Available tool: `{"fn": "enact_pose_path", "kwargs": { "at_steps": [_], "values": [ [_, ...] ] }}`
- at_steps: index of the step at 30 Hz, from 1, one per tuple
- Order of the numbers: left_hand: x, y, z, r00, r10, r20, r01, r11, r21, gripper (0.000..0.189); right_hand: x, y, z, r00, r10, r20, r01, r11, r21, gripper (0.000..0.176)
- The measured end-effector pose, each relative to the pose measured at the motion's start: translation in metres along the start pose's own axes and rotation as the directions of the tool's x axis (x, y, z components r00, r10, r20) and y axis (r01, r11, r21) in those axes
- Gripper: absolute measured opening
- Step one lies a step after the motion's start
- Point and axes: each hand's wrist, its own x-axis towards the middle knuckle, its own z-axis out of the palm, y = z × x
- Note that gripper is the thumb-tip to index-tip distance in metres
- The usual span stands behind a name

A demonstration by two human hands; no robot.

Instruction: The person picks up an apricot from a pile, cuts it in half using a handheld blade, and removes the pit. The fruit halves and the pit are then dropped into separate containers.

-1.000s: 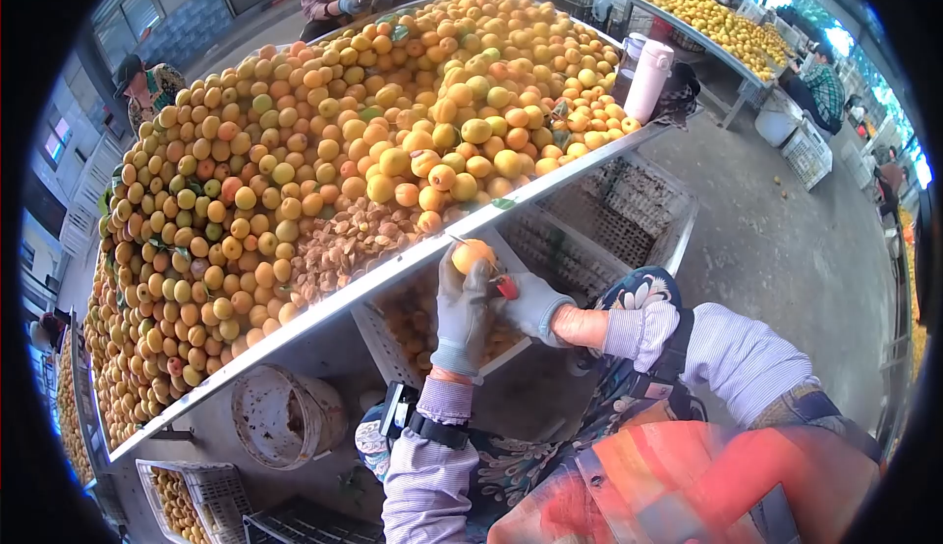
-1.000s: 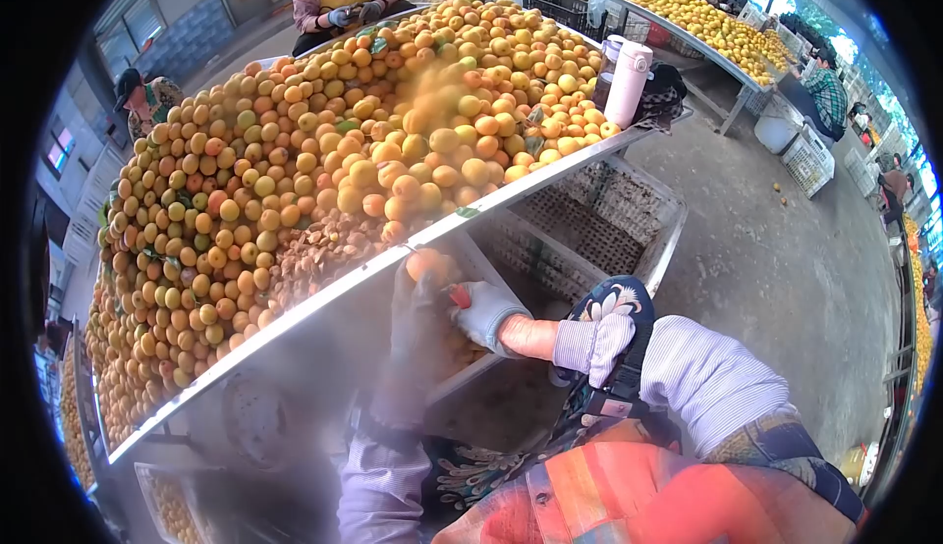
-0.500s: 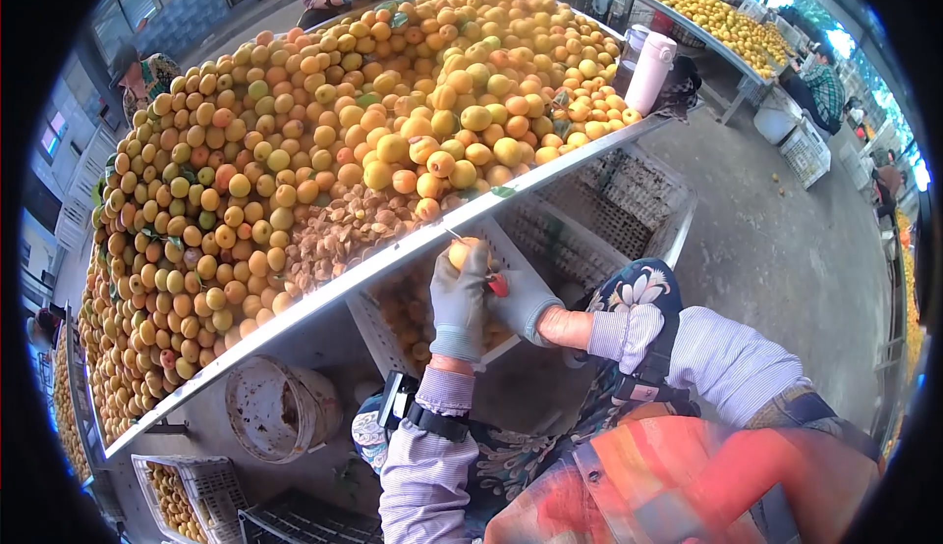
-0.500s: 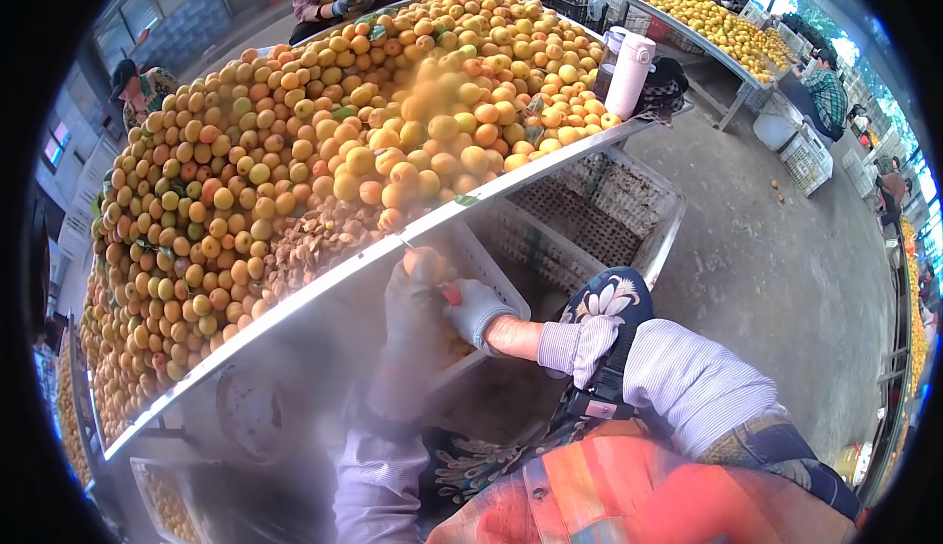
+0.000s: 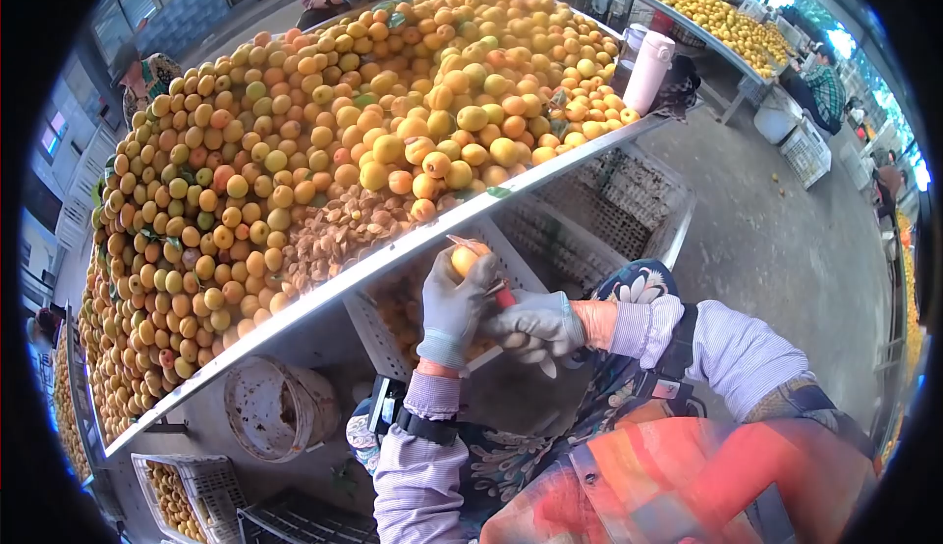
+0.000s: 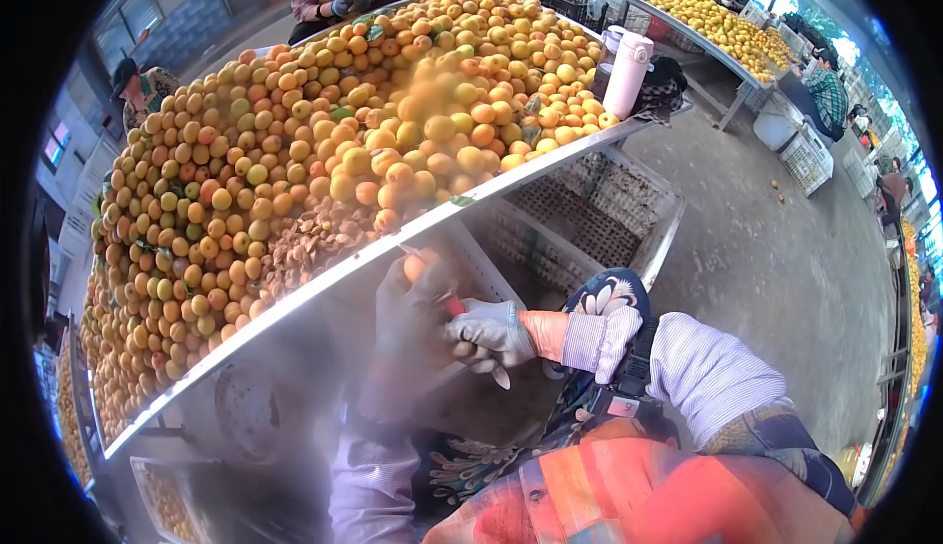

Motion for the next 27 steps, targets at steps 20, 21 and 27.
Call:
{"fn": "enact_pose_path", "kwargs": {
  "at_steps": [20,21,27],
  "values": [
    [0.002,-0.033,0.005,0.991,-0.116,-0.065,0.114,0.993,-0.032,0.047,0.073,0.056,-0.02,0.599,-0.549,-0.583,0.164,0.797,-0.582,0.018],
    [0.001,-0.032,0.006,0.984,-0.16,-0.078,0.156,0.987,-0.047,0.048,0.075,0.055,-0.022,0.611,-0.542,-0.577,0.107,0.779,-0.618,0.019],
    [0.003,-0.036,0.01,0.977,-0.17,-0.132,0.135,0.961,-0.242,0.035,0.072,0.045,-0.043,0.609,-0.628,-0.485,-0.095,0.549,-0.831,0.028]
  ]
}}
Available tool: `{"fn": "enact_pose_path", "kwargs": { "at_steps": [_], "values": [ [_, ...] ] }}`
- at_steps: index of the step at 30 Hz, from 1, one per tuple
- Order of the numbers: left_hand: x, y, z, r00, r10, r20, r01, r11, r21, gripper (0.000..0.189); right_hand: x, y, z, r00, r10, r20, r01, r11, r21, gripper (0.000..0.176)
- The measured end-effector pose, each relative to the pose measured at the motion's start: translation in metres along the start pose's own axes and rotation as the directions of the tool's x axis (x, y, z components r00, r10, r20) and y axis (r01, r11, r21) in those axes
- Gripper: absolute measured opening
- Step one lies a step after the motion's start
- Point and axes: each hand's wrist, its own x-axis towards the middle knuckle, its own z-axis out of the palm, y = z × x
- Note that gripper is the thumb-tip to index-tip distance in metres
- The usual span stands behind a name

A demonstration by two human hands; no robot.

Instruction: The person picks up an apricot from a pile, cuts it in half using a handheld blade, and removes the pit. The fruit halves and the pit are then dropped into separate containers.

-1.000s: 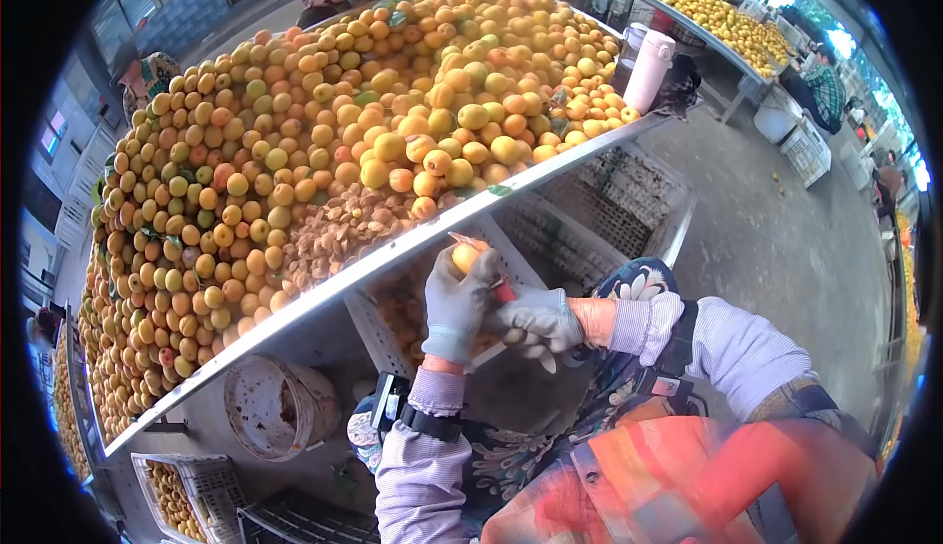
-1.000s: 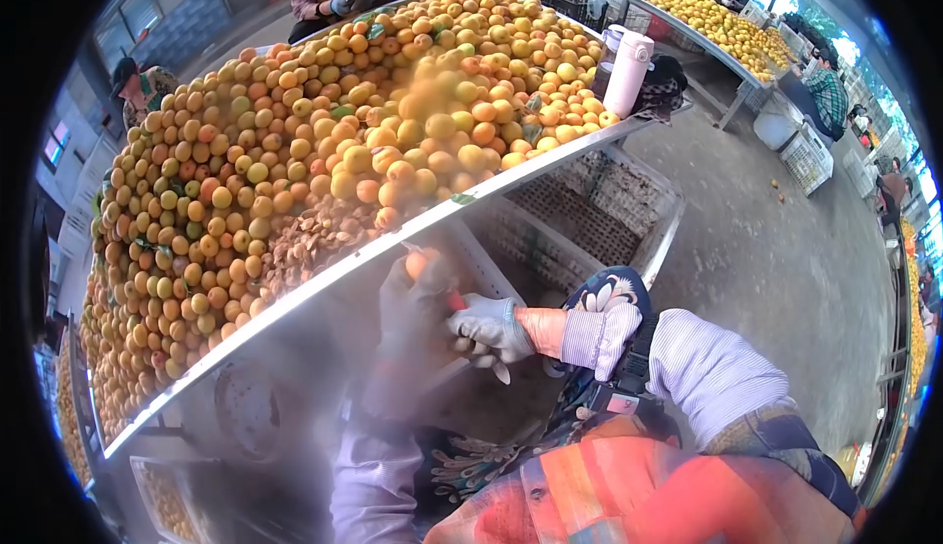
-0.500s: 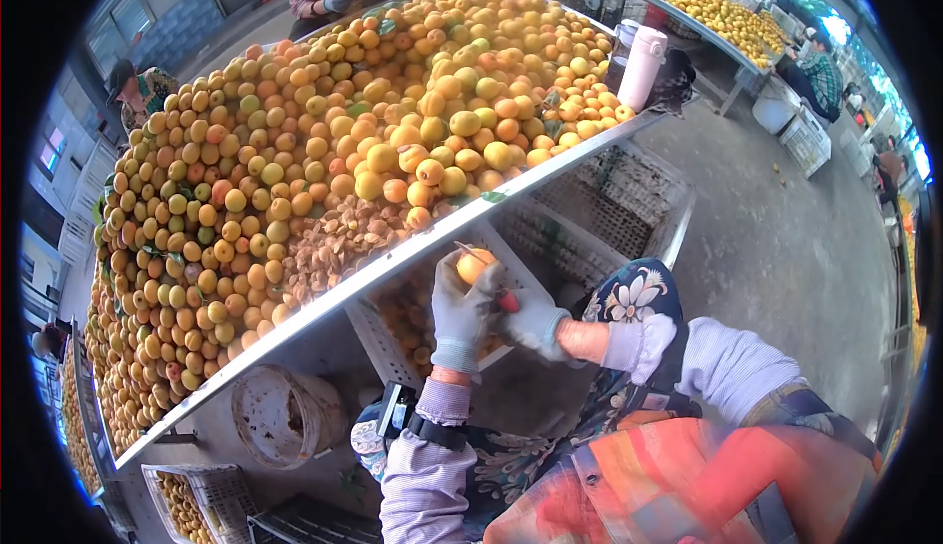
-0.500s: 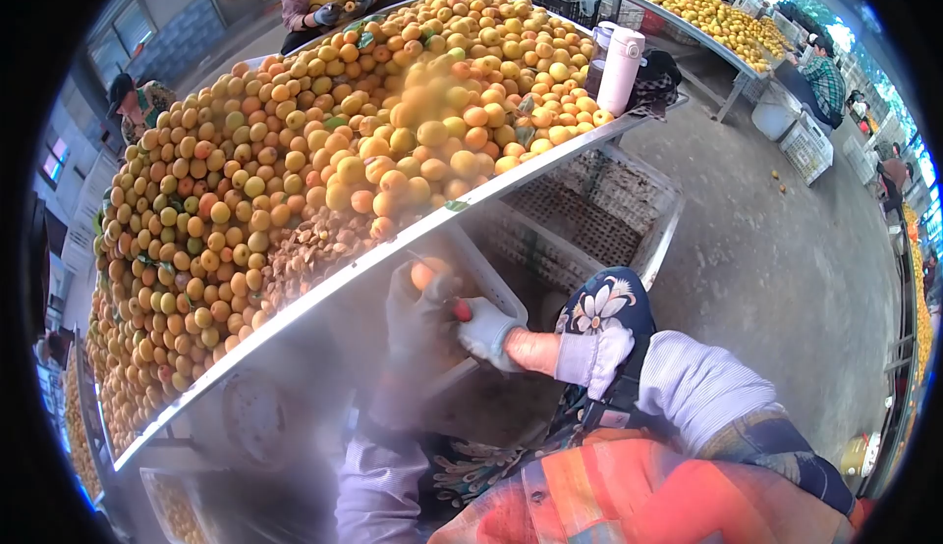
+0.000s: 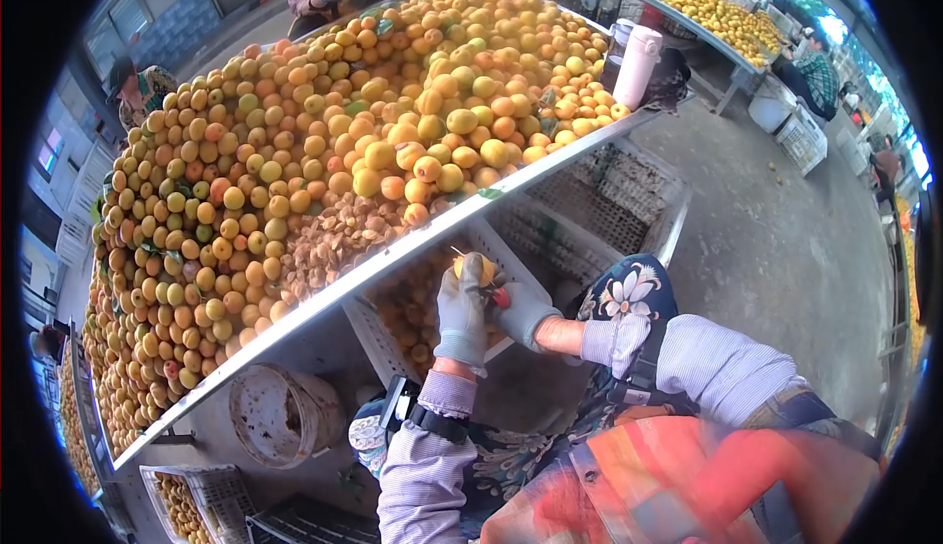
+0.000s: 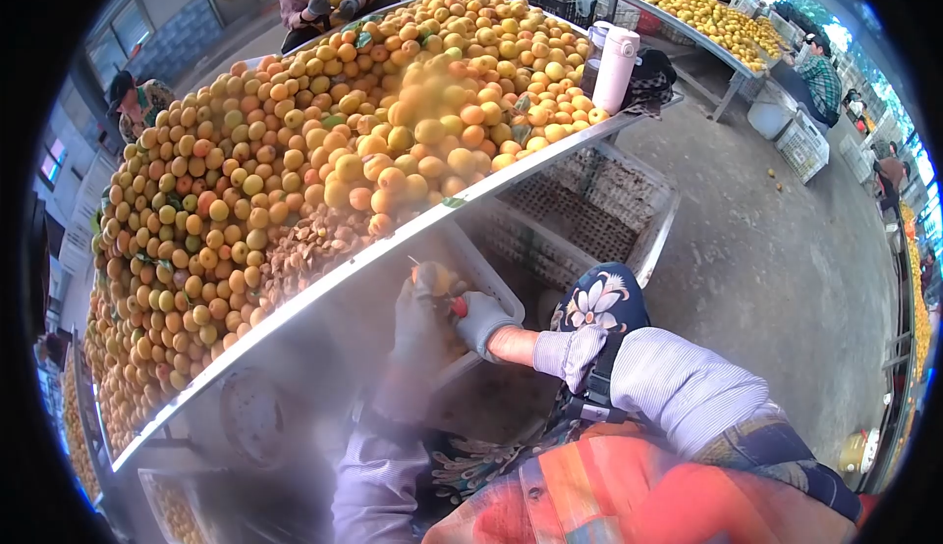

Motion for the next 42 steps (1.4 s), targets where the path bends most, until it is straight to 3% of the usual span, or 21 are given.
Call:
{"fn": "enact_pose_path", "kwargs": {
  "at_steps": [4,6,9,11,12,14,15,17,21,23,24,26,28,30,32,34,36,38,39,41,42],
  "values": [
    [0.007,-0.003,-0.008,0.996,0.065,0.053,-0.066,0.998,0.014,0.033,-0.003,-0.012,-0.007,1.0,-0.017,0.005,0.016,0.996,0.091,0.025],
    [0.008,-0.003,-0.007,0.99,0.139,0.021,-0.14,0.962,0.232,0.032,-0.007,-0.015,-0.009,1.0,0.004,0.024,-0.007,0.992,0.129,0.024],
    [0.005,-0.001,-0.006,0.993,0.116,-0.013,-0.105,0.94,0.325,0.028,-0.011,-0.017,-0.01,0.998,0.003,0.066,-0.018,0.974,0.226,0.022],
    [0.009,-0.001,-0.015,0.993,0.114,0.027,-0.116,0.941,0.317,0.027,-0.022,-0.03,-0.024,0.861,0.192,0.471,-0.413,0.804,0.428,0.016],
    [0.01,0.0,-0.018,0.991,0.111,0.076,-0.129,0.942,0.311,0.026,-0.028,-0.037,-0.037,0.861,0.191,0.472,-0.413,0.803,0.43,0.016],
    [0.009,0.003,-0.019,0.989,0.11,0.101,-0.136,0.944,0.299,0.026,-0.037,-0.041,-0.061,0.681,0.025,0.732,-0.569,0.648,0.506,0.009],
    [0.008,0.005,-0.019,0.986,0.112,0.123,-0.143,0.948,0.284,0.025,-0.035,-0.039,-0.061,0.68,0.026,0.733,-0.57,0.648,0.505,0.009],
    [0.003,0.012,-0.019,0.985,0.098,0.141,-0.136,0.946,0.295,0.026,-0.031,-0.034,-0.059,0.526,-0.015,0.85,-0.721,0.523,0.455,0.014],
    [-0.004,0.019,-0.022,0.975,0.069,0.213,-0.11,0.976,0.187,0.029,-0.028,-0.021,-0.041,0.494,-0.19,0.848,-0.726,0.446,0.523,0.016],
    [-0.011,0.027,-0.019,0.973,0.074,0.217,-0.124,0.966,0.228,0.03,-0.028,-0.023,-0.039,0.426,-0.352,0.833,-0.755,0.369,0.542,0.017],
    [-0.014,0.029,-0.018,0.972,0.079,0.223,-0.139,0.954,0.267,0.031,-0.031,-0.027,-0.041,0.425,-0.354,0.833,-0.756,0.367,0.542,0.017],
    [-0.01,0.025,-0.023,0.967,0.106,0.23,-0.176,0.935,0.306,0.032,-0.038,-0.04,-0.046,0.648,-0.024,0.761,-0.577,0.638,0.511,0.016],
    [-0.004,0.02,-0.027,0.96,0.136,0.246,-0.218,0.913,0.344,0.034,-0.03,-0.016,-0.03,0.713,-0.031,0.701,-0.542,0.61,0.578,0.015],
    [-0.002,0.021,-0.023,0.957,0.254,0.143,-0.286,0.912,0.295,0.042,-0.04,-0.012,-0.028,0.772,-0.033,0.635,-0.501,0.585,0.639,0.014],
    [-0.002,0.029,-0.027,0.95,0.286,0.121,-0.31,0.897,0.316,0.049,-0.063,-0.023,-0.041,0.884,0.104,0.455,-0.389,0.704,0.595,0.015],
    [0.008,0.023,-0.035,0.889,0.428,0.161,-0.456,0.813,0.363,0.051,-0.065,-0.024,-0.053,0.905,0.094,0.414,-0.358,0.694,0.625,0.016],
    [-0.001,0.021,-0.028,0.898,0.399,0.184,-0.439,0.815,0.378,0.055,-0.06,-0.029,-0.074,0.937,0.201,0.285,-0.348,0.514,0.784,0.02],
    [-0.005,0.016,-0.022,0.903,0.37,0.216,-0.428,0.811,0.399,0.058,-0.042,-0.031,-0.079,0.976,0.128,0.177,-0.214,0.397,0.892,0.025],
    [-0.005,0.013,-0.021,0.874,0.406,0.268,-0.485,0.683,0.546,0.062,-0.031,-0.031,-0.079,0.972,0.117,0.206,-0.232,0.305,0.924,0.032],
    [-0.008,0.01,-0.02,0.803,0.455,0.385,-0.571,0.399,0.717,0.07,-0.028,-0.039,-0.072,0.978,0.088,0.187,-0.205,0.312,0.928,0.036],
    [-0.009,0.01,-0.018,0.802,0.456,0.384,-0.57,0.398,0.718,0.07,-0.027,-0.045,-0.068,0.983,0.058,0.173,-0.182,0.323,0.929,0.041]
  ]
}}
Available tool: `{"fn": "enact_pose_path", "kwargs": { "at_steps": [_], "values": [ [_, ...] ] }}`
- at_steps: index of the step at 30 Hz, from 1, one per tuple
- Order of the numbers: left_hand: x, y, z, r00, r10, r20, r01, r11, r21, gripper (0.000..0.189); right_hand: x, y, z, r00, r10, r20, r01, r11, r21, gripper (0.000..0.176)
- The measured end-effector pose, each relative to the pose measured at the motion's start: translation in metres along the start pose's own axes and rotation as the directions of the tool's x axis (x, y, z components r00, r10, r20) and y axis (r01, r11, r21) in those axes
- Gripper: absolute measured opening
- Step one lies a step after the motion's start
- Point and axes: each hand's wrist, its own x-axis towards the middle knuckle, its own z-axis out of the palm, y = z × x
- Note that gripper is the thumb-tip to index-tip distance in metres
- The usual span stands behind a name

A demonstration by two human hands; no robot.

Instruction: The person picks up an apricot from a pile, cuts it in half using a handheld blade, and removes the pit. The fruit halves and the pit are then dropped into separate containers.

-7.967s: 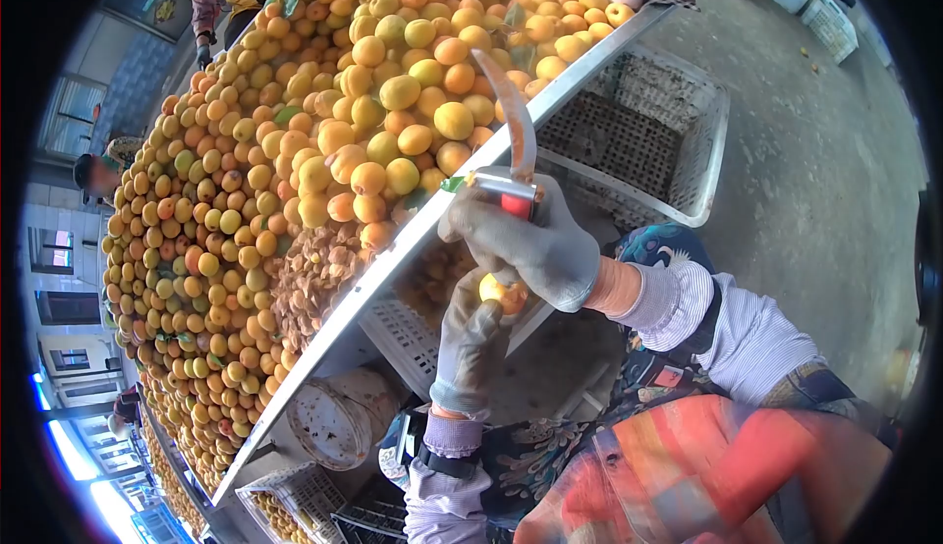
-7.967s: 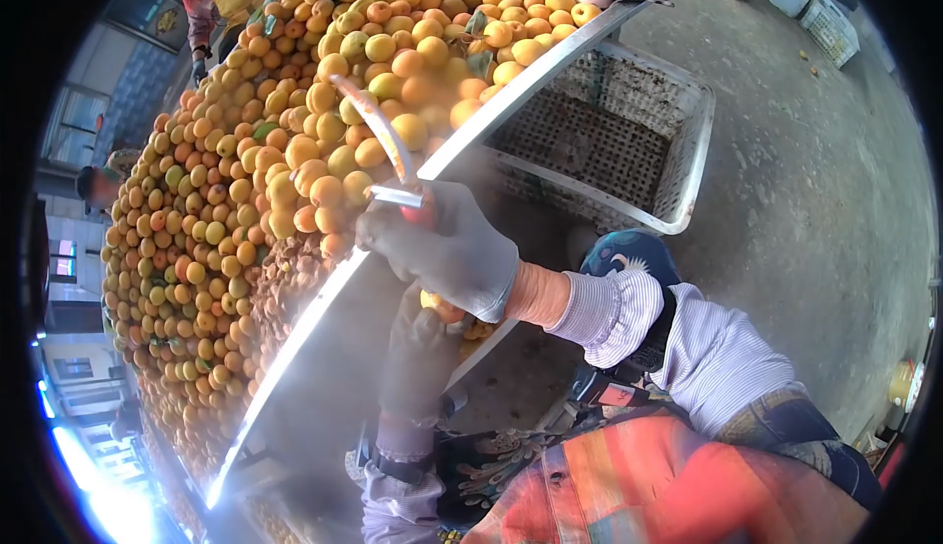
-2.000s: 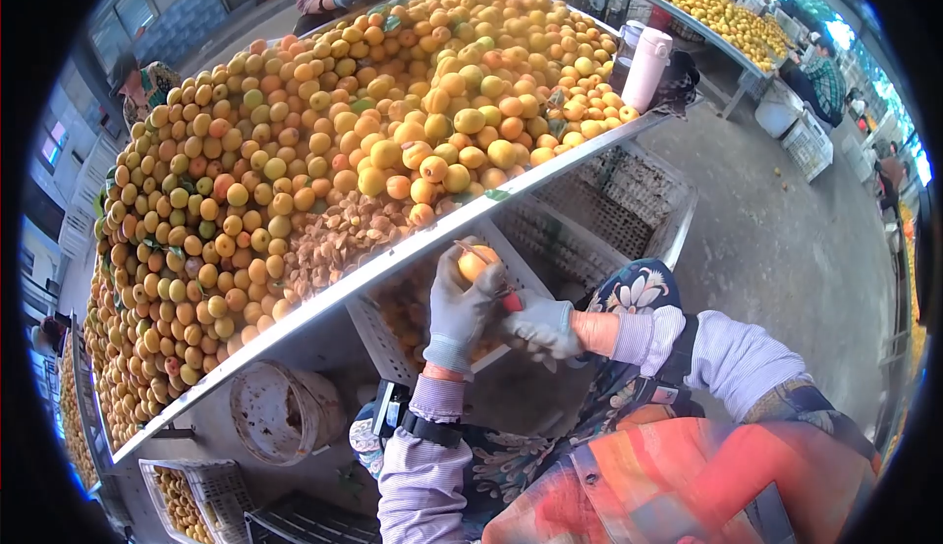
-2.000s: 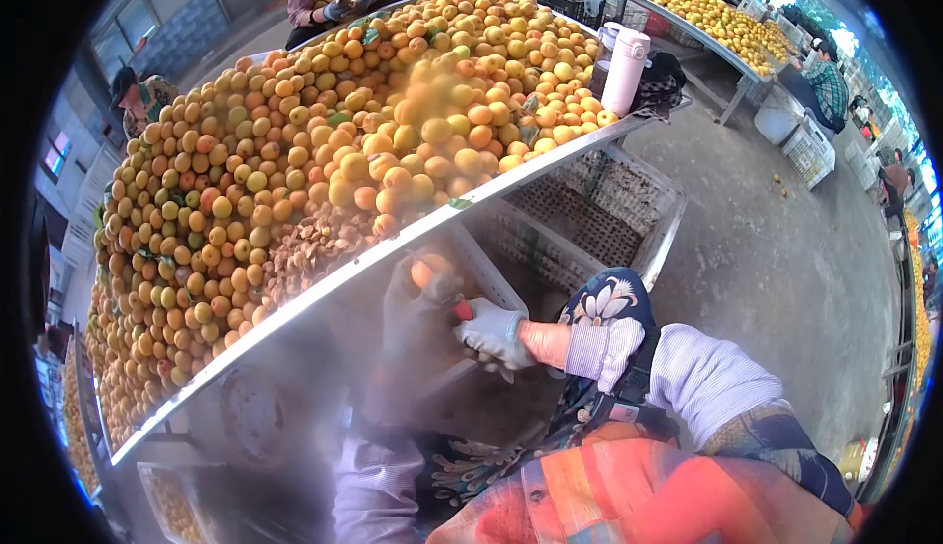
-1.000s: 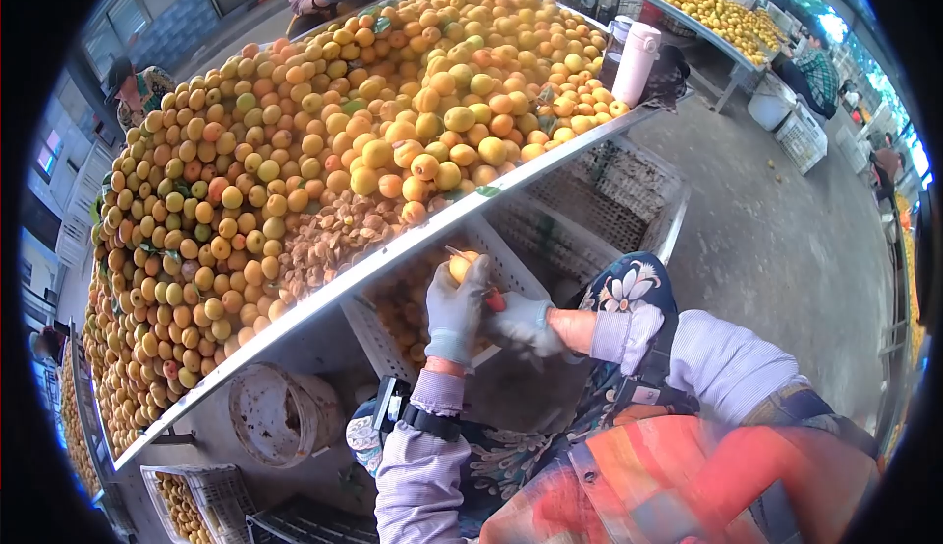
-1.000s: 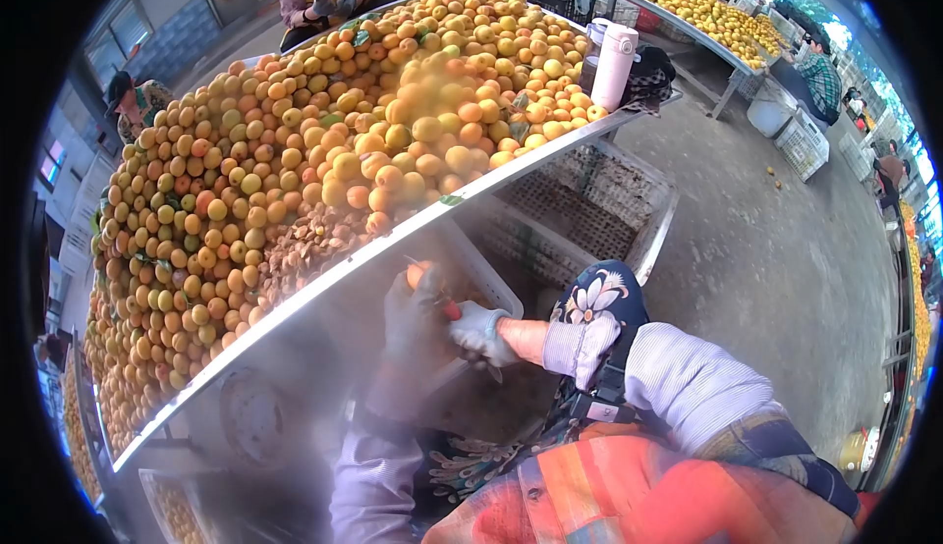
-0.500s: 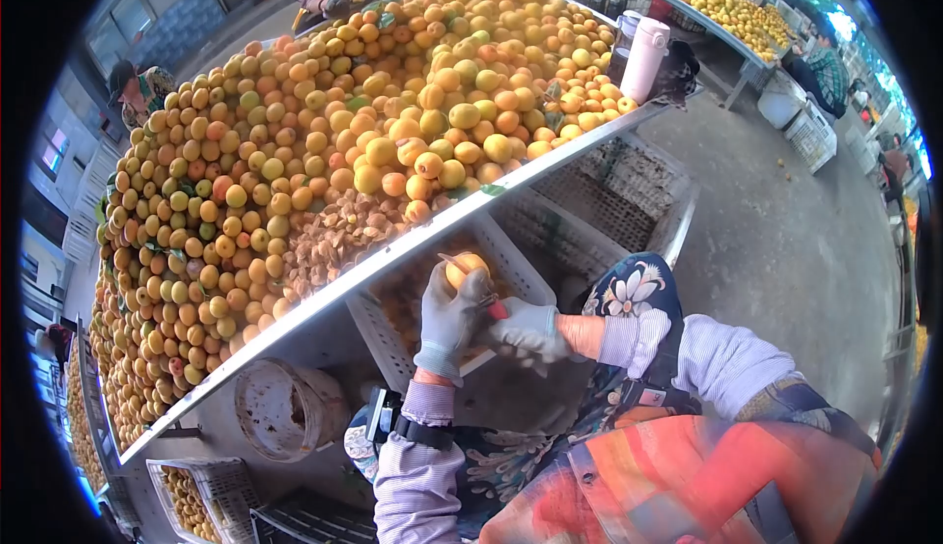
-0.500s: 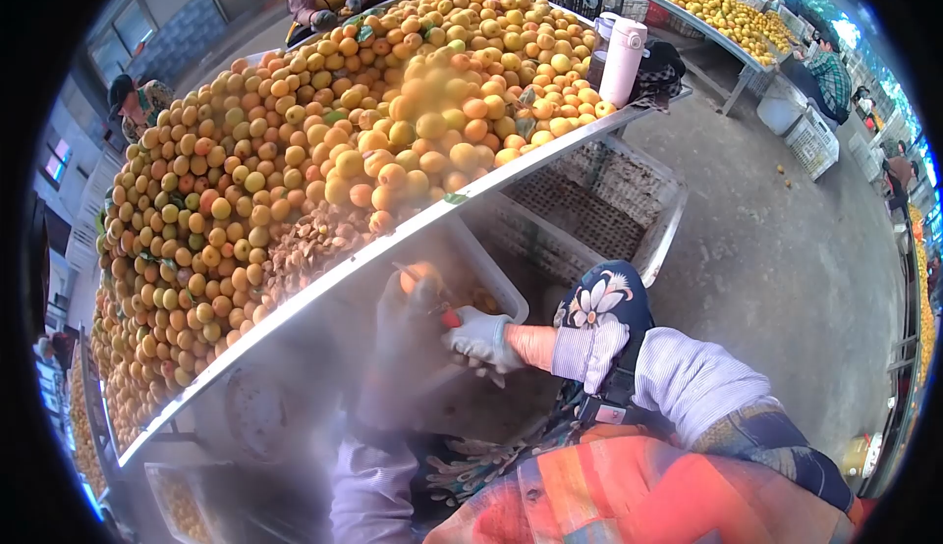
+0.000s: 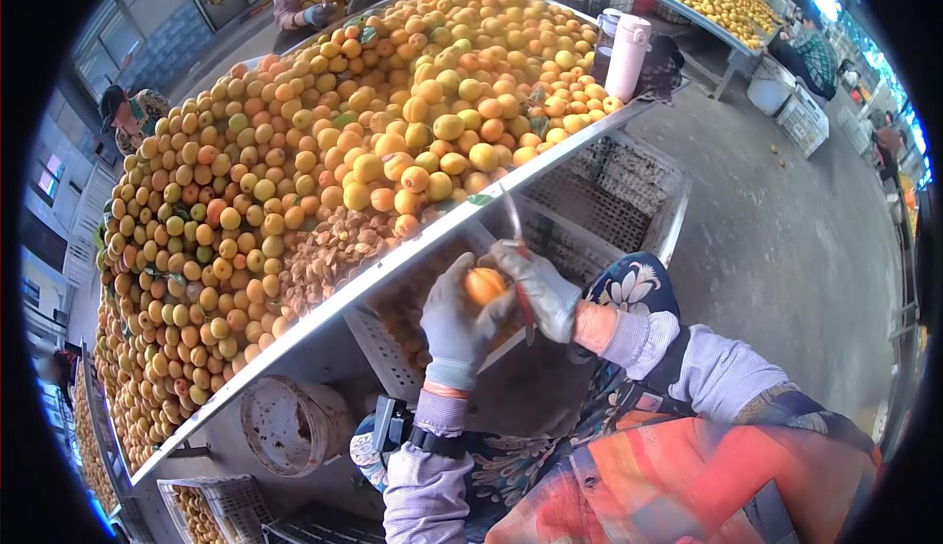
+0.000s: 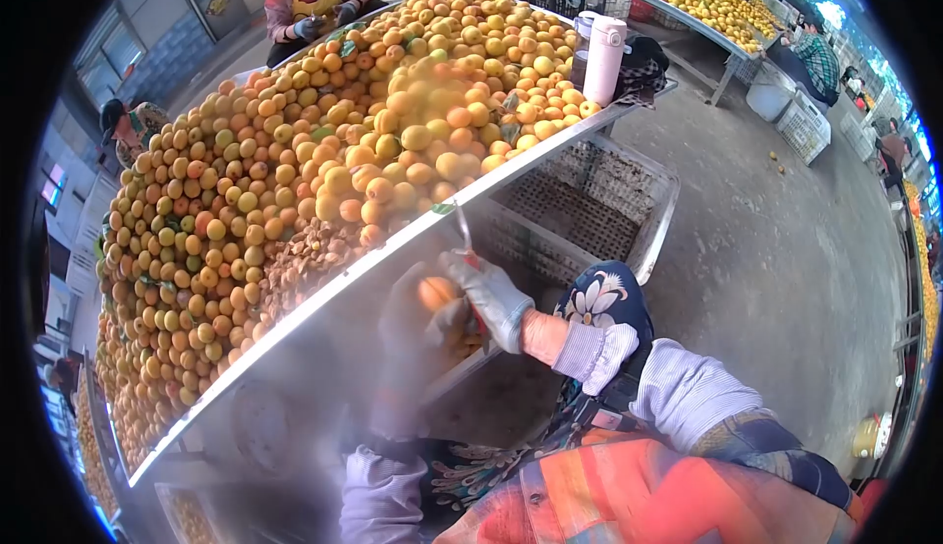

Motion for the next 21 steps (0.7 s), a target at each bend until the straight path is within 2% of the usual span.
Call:
{"fn": "enact_pose_path", "kwargs": {
  "at_steps": [2,3,4,7,10,12,14,16,18,19,21],
  "values": [
    [-0.001,0.002,0.002,0.985,0.17,-0.022,-0.161,0.961,0.226,0.069,0.001,0.004,0.007,1.0,-0.017,0.025,0.017,1.0,-0.012,0.045],
    [0.001,0.003,-0.002,0.993,0.094,0.068,-0.107,0.966,0.234,0.066,0.001,0.005,0.008,1.0,0.02,0.022,-0.02,1.0,0.001,0.044],
    [0.001,0.006,-0.002,0.994,0.09,0.067,-0.103,0.967,0.232,0.066,0.001,0.007,0.009,0.998,0.059,0.02,-0.059,0.998,0.015,0.043],
    [-0.001,0.011,-0.001,0.991,0.115,0.073,-0.132,0.944,0.302,0.06,0.002,0.007,0.013,0.999,0.048,0.01,-0.048,0.998,0.037,0.035],
    [-0.003,0.009,0.004,0.998,0.065,0.008,-0.064,0.95,0.305,0.063,0.006,0.01,0.02,1.0,0.02,-0.02,-0.018,0.995,0.1,0.028],
    [-0.004,0.012,0.005,0.997,-0.063,-0.041,0.07,0.974,0.214,0.059,0.013,0.016,0.028,0.999,0.005,-0.047,0.002,0.989,0.15,0.024],
    [-0.003,0.01,0.007,0.992,-0.112,-0.061,0.123,0.967,0.222,0.057,0.021,0.024,0.031,0.98,-0.063,-0.186,0.093,0.984,0.154,0.018],
    [-0.002,0.009,0.008,0.983,-0.161,-0.085,0.177,0.958,0.228,0.055,0.026,0.029,0.033,0.975,-0.08,-0.209,0.107,0.987,0.123,0.018],
    [-0.001,0.006,0.01,0.951,-0.295,-0.089,0.305,0.943,0.132,0.052,0.031,0.032,0.037,0.939,-0.23,-0.256,0.225,0.973,-0.05,0.021],
    [-0.002,-0.01,0.015,0.95,-0.299,-0.087,0.308,0.942,0.131,0.052,0.03,0.034,0.037,0.939,-0.227,-0.258,0.222,0.974,-0.05,0.021],
    [-0.001,-0.043,0.024,0.968,-0.231,-0.099,0.222,0.971,-0.091,0.051,0.016,0.021,0.05,0.927,-0.269,-0.261,0.236,0.96,-0.15,0.031]
  ]
}}
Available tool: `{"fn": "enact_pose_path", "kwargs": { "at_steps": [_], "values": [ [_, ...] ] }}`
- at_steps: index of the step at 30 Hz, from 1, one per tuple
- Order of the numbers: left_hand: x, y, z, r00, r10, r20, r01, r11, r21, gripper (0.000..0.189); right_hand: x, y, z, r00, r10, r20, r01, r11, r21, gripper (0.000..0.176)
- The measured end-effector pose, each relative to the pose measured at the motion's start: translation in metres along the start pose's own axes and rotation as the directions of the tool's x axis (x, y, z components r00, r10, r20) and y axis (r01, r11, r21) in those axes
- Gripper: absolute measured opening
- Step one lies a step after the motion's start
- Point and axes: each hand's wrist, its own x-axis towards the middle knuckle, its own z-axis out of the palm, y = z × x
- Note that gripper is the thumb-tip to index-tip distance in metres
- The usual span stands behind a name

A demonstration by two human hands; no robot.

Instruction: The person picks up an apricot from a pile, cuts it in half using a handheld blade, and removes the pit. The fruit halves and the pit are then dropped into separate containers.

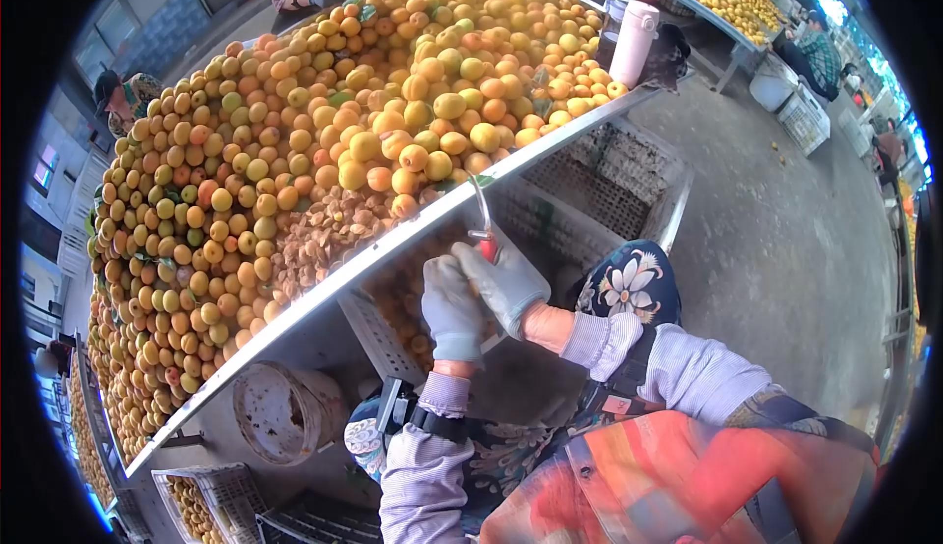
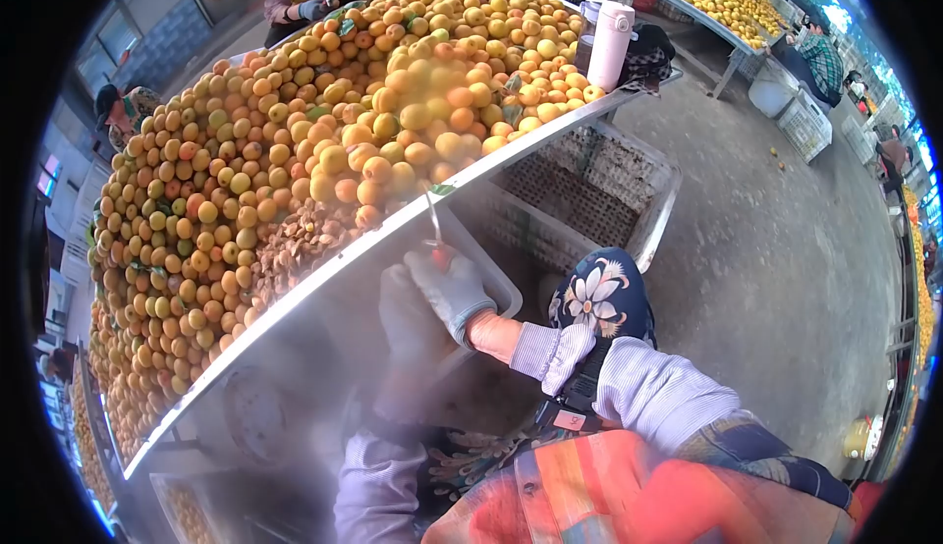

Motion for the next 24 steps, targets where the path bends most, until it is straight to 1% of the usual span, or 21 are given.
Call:
{"fn": "enact_pose_path", "kwargs": {
  "at_steps": [1,2,3,4,5,6,7,8,9,11,12,14,15,16,17,18,19,21,22,23,24],
  "values": [
    [0.0,-0.004,0.001,1.0,-0.003,0.0,0.003,1.0,-0.001,0.051,0.004,0.008,-0.003,1.0,0.003,0.0,-0.003,1.0,-0.002,0.031],
    [0.003,0.008,-0.002,0.977,-0.211,0.033,0.209,0.916,-0.343,0.05,0.008,0.013,-0.004,0.993,-0.096,0.074,0.106,0.982,-0.154,0.031],
    [0.004,0.014,-0.005,0.914,-0.384,0.133,0.377,0.679,-0.63,0.05,0.01,0.018,-0.005,0.97,-0.18,0.164,0.222,0.93,-0.292,0.03],
    [0.006,-0.001,-0.007,0.89,-0.425,0.166,0.417,0.611,-0.673,0.05,0.012,0.023,-0.008,0.964,-0.164,0.207,0.207,0.956,-0.209,0.026],
    [0.005,-0.003,-0.013,0.89,-0.424,0.166,0.417,0.613,-0.672,0.05,0.007,0.011,-0.008,0.964,-0.165,0.207,0.208,0.956,-0.207,0.026],
    [0.004,-0.005,-0.019,0.884,-0.412,0.219,0.441,0.585,-0.681,0.051,0.002,-0.005,-0.011,0.972,0.035,0.231,-0.036,0.999,0.0,0.025],
    [0.004,-0.005,-0.022,0.876,-0.399,0.271,0.466,0.555,-0.689,0.052,0.002,-0.016,-0.015,0.929,0.222,0.295,-0.286,0.939,0.193,0.023],
    [-0.001,0.026,-0.016,0.93,-0.367,0.029,0.313,0.747,-0.586,0.055,0.009,-0.013,-0.021,0.9,0.243,0.362,-0.345,0.905,0.251,0.025],
    [-0.002,0.033,-0.014,0.931,-0.363,0.029,0.31,0.748,-0.587,0.055,0.01,-0.012,-0.024,0.91,0.24,0.337,-0.339,0.9,0.274,0.025],
    [-0.002,0.039,-0.014,0.952,-0.305,-0.018,0.227,0.746,-0.626,0.062,0.014,-0.009,-0.033,0.909,0.247,0.335,-0.352,0.885,0.304,0.023],
    [-0.001,0.044,-0.02,0.954,-0.3,-0.023,0.221,0.748,-0.625,0.062,0.013,-0.012,-0.036,0.919,0.249,0.305,-0.333,0.906,0.261,0.024],
    [0.004,0.052,-0.036,0.895,-0.374,0.242,0.407,0.464,-0.787,0.063,0.018,-0.01,-0.039,0.93,0.268,0.25,-0.317,0.931,0.18,0.031],
    [0.004,0.051,-0.039,0.901,-0.367,0.232,0.395,0.472,-0.788,0.063,0.019,-0.009,-0.04,0.931,0.287,0.227,-0.321,0.938,0.132,0.034],
    [0.004,0.05,-0.041,0.879,-0.415,0.235,0.412,0.413,-0.812,0.063,0.026,0.003,-0.041,0.932,0.282,0.227,-0.304,0.95,0.067,0.039],
    [0.005,0.052,-0.045,0.857,-0.459,0.234,0.419,0.355,-0.836,0.064,0.035,0.02,-0.04,0.963,0.147,0.224,-0.133,0.988,-0.074,0.047],
    [0.004,0.065,-0.045,0.894,-0.427,0.136,0.339,0.446,-0.828,0.065,0.038,0.025,-0.042,0.957,0.128,0.259,-0.079,0.979,-0.19,0.044],
    [0.003,0.063,-0.048,0.891,-0.412,0.19,0.347,0.348,-0.871,0.066,0.043,0.025,-0.043,0.946,0.105,0.307,-0.008,0.953,-0.302,0.04],
    [0.008,0.066,-0.052,0.887,-0.405,0.22,0.372,0.347,-0.861,0.067,0.046,0.017,-0.031,0.975,0.062,0.216,-0.032,0.99,-0.139,0.036],
    [0.006,0.066,-0.053,0.884,-0.416,0.213,0.383,0.383,-0.841,0.068,0.046,0.01,-0.028,0.975,0.057,0.215,-0.057,0.998,-0.004,0.027],
    [0.004,0.065,-0.054,0.872,-0.438,0.217,0.41,0.412,-0.814,0.07,0.045,-0.004,-0.02,0.971,0.078,0.224,-0.072,0.997,-0.033,0.022],
    [0.0,0.07,-0.056,0.884,-0.424,0.198,0.413,0.506,-0.757,0.071,0.04,-0.022,-0.012,0.949,0.112,0.294,-0.126,0.992,0.03,0.02]
  ]
}}
